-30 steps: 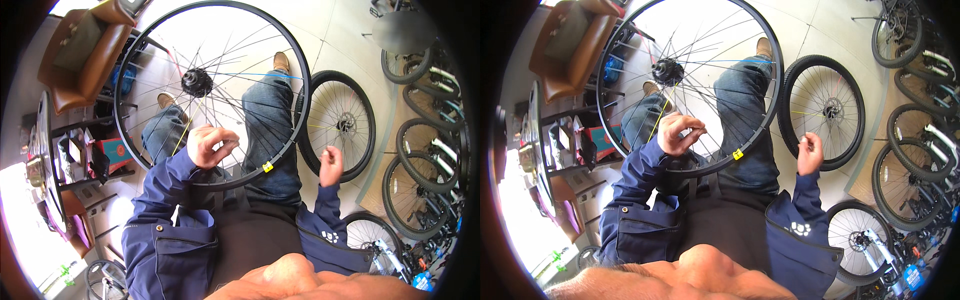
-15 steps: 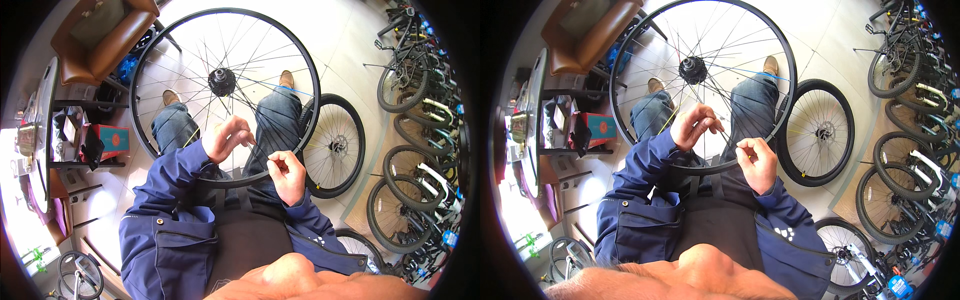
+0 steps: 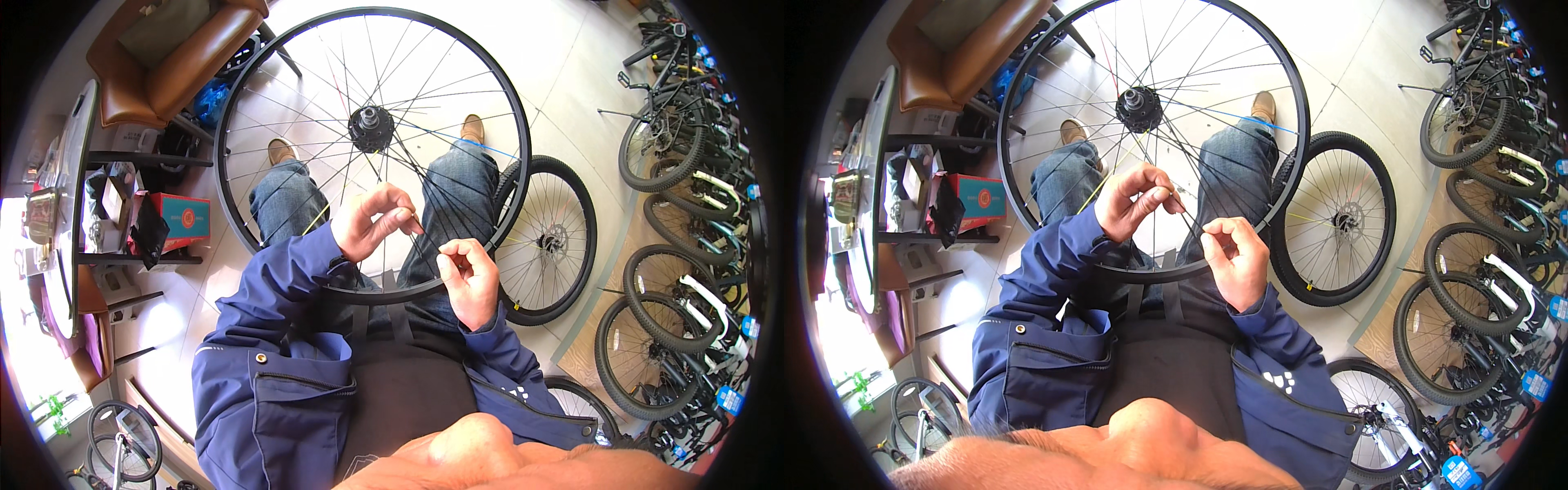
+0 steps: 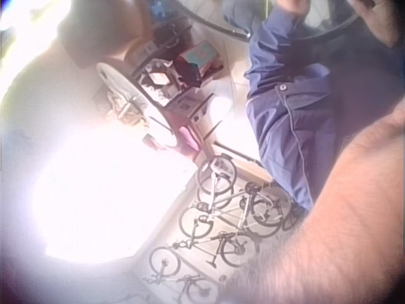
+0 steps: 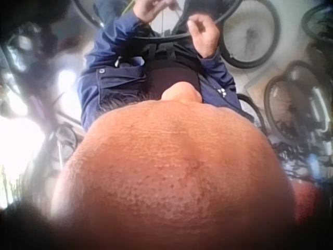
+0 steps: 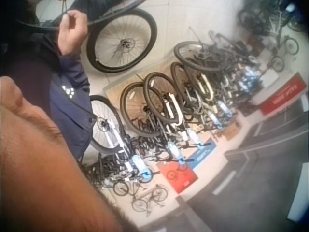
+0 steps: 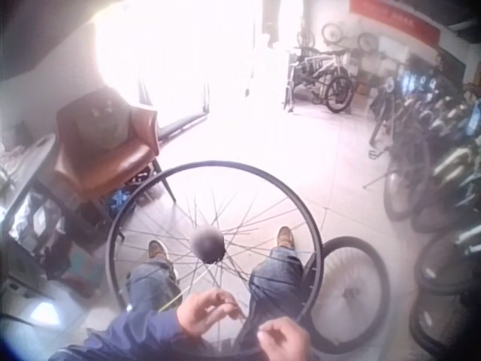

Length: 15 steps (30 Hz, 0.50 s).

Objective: The person sits on the floor and laces spokes into a bicycle wheel rim, threading each spoke through the rim and hub in sequence. They rotate the wheel as needed to reach different spoke holes and continue adding spokes around the circumference.

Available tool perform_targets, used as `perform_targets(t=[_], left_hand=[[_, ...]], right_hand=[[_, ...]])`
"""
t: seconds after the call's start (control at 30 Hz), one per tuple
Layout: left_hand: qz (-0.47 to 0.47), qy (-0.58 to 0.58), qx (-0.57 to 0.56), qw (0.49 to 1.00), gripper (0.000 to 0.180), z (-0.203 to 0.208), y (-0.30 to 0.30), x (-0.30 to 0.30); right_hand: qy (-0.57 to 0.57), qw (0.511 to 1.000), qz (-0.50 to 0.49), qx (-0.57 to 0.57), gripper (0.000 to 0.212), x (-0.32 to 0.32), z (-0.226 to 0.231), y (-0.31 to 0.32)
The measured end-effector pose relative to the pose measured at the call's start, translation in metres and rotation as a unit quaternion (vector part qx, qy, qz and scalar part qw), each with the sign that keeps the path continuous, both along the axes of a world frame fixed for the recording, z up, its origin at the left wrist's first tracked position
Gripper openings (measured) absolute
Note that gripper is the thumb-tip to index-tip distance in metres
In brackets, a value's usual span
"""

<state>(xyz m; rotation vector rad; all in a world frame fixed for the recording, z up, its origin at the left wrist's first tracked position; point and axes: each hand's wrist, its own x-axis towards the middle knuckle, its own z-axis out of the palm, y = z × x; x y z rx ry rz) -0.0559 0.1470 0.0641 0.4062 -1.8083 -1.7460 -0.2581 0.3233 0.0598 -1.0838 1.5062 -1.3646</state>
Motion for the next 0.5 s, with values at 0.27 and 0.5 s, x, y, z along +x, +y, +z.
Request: perform_targets(t=[0.27, 0.5], left_hand=[[0.000, 0.004, -0.001, 1.000, 0.018, 0.005, 0.000, 0.002], [0.008, -0.028, -0.011, 1.000, 0.015, 0.004, 0.001, 0.009]], right_hand=[[0.046, 0.999, 0.014, 0.017, 0.012, -0.001, 0.006, 0.000], [0.102, 0.994, -0.020, -0.043, 0.008, 0.009, 0.007, -0.001]])
